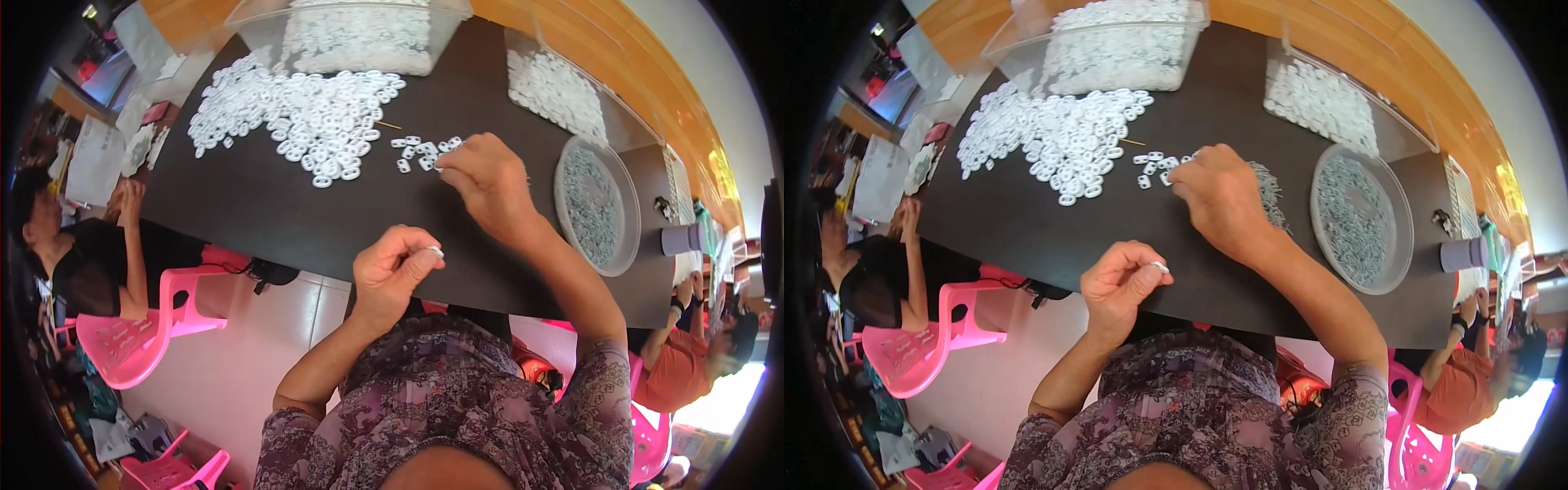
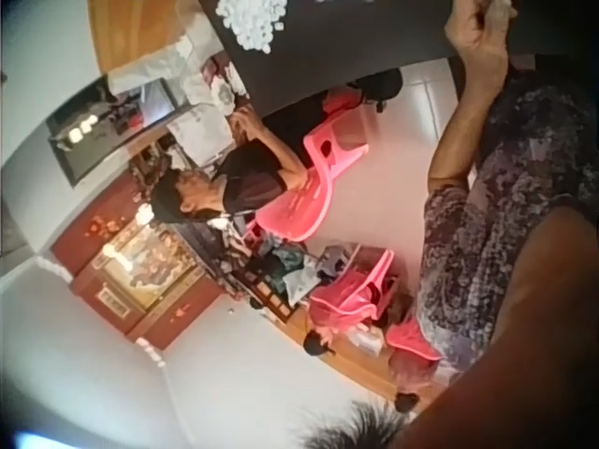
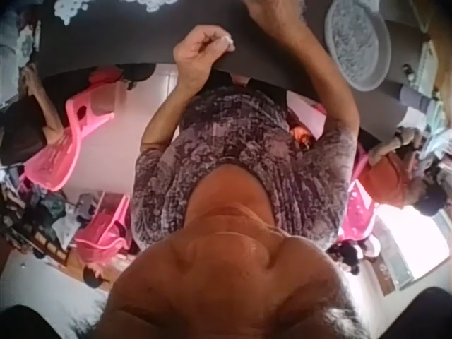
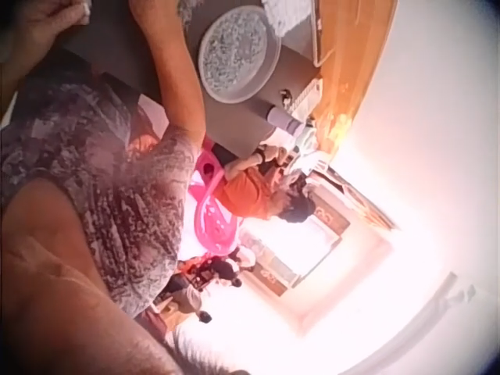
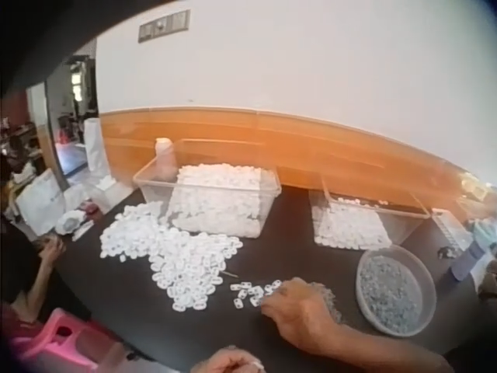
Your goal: Assembling small white plastic components by inserting tiny metal pins.
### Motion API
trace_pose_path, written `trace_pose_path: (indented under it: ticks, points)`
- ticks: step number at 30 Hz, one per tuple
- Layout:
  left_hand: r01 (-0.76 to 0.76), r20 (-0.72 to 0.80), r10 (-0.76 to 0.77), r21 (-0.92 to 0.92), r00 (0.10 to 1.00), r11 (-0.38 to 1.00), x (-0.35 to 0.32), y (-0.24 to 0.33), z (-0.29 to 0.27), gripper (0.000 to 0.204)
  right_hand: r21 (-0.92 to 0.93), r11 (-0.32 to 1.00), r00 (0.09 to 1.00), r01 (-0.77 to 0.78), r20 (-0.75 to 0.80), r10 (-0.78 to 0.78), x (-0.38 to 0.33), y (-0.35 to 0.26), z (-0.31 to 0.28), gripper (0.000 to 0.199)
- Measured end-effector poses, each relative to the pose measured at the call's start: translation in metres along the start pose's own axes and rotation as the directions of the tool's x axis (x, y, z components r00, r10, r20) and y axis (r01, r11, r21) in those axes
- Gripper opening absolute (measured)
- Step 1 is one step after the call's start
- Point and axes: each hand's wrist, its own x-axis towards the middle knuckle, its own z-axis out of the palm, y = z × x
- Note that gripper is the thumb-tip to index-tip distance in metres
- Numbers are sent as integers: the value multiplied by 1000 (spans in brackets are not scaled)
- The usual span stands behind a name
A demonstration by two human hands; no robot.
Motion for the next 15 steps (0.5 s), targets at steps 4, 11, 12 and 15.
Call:
trace_pose_path:
  ticks: [4,11,12,15]
  points:
    - [-102,5,102,-18,995,995,-7,6,-5,9,125,984,988,124,72,-133,27,-18,47,12]
    - [-156,-116,152,-25,982,988,-17,16,-23,10,32,966,958,258,122,-260,37,-30,81,11]
    - [-136,-177,122,-65,977,989,-18,17,-24,10,18,957,949,290,120,-290,37,-30,81,11]
    - [-134,-212,122,-45,970,990,-15,18,-30,11,-20,947,935,322,166,-314,30,-28,69,13]
